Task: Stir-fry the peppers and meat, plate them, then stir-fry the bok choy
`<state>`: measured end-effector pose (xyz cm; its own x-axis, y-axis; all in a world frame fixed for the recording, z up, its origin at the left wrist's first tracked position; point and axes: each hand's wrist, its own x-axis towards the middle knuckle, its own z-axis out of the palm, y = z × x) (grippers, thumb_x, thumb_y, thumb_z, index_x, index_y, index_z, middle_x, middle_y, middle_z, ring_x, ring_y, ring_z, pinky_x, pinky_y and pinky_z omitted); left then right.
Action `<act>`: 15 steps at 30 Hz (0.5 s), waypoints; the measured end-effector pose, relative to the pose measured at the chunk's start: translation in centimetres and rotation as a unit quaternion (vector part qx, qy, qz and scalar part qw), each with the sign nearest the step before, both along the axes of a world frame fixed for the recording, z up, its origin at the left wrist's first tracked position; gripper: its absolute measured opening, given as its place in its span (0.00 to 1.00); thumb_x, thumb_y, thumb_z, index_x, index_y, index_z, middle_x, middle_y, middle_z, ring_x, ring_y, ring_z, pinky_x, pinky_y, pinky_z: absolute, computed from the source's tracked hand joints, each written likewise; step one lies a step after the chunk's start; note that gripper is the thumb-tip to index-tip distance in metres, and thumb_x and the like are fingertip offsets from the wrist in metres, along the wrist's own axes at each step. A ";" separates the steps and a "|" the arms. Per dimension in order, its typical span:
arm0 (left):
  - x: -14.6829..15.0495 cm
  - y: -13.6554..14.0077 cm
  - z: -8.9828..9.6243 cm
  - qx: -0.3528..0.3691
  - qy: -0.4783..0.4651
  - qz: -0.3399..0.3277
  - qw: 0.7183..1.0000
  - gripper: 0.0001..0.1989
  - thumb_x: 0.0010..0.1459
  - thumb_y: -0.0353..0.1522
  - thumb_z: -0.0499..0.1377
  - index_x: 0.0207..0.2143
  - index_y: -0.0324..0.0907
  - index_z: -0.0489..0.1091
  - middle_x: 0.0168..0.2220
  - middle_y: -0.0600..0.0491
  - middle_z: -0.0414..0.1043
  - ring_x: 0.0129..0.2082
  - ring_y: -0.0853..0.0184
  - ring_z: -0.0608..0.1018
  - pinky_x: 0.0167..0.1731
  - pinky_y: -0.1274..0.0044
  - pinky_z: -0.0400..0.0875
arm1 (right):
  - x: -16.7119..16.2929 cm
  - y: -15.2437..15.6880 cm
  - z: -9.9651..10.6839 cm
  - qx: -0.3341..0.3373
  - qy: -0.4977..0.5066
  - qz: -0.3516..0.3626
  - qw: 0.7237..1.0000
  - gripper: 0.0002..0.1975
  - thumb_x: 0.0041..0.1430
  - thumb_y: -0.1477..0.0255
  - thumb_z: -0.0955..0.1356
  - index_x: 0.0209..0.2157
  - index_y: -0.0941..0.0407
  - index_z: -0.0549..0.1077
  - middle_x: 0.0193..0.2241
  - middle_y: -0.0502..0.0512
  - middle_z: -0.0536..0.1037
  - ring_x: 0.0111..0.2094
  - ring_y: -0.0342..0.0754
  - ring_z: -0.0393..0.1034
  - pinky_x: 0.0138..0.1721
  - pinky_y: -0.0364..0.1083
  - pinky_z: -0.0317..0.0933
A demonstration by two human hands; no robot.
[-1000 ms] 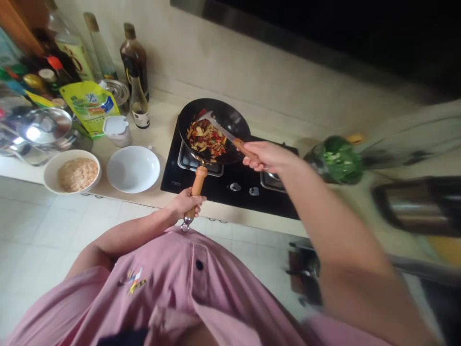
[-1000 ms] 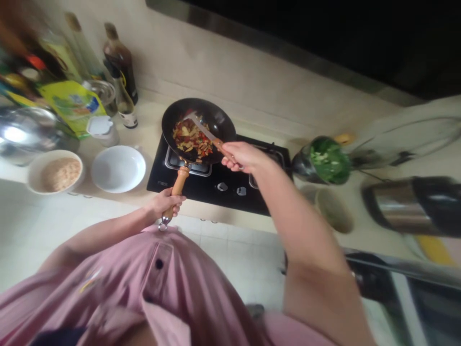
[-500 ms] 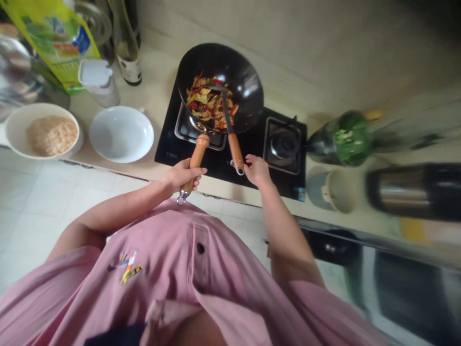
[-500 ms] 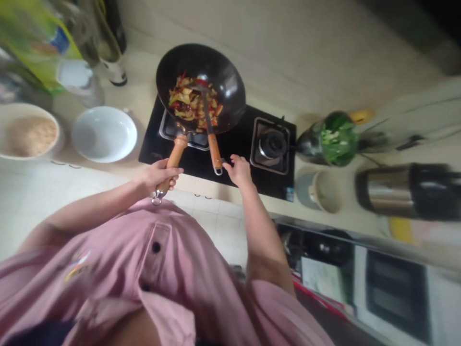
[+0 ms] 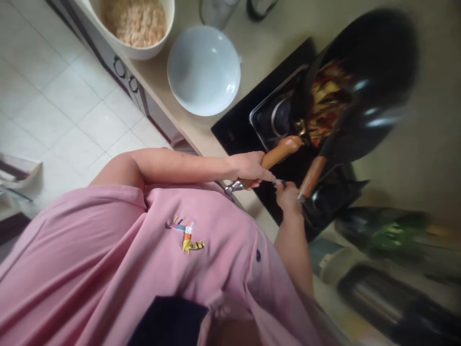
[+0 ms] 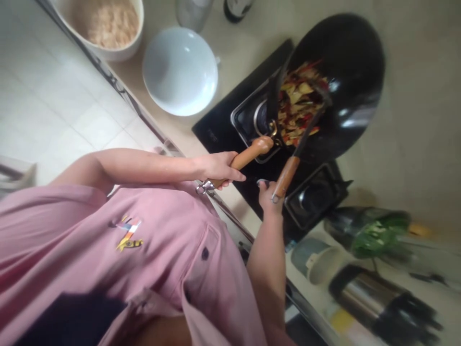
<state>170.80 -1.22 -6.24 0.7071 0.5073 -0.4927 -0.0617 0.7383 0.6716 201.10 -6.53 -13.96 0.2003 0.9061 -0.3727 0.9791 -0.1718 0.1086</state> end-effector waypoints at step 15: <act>-0.8 -0.1 0.6 0.016 0.007 -0.015 1.000 0.13 0.56 0.24 0.59 0.36 0.43 0.55 0.15 0.64 0.57 0.15 0.75 0.65 0.17 0.85 0.62 | -0.6 0.0 -0.5 0.045 0.064 -0.133 0.988 0.25 0.60 0.51 0.58 0.32 0.61 0.69 0.25 0.63 0.72 0.33 0.54 0.70 0.38 0.51 0.64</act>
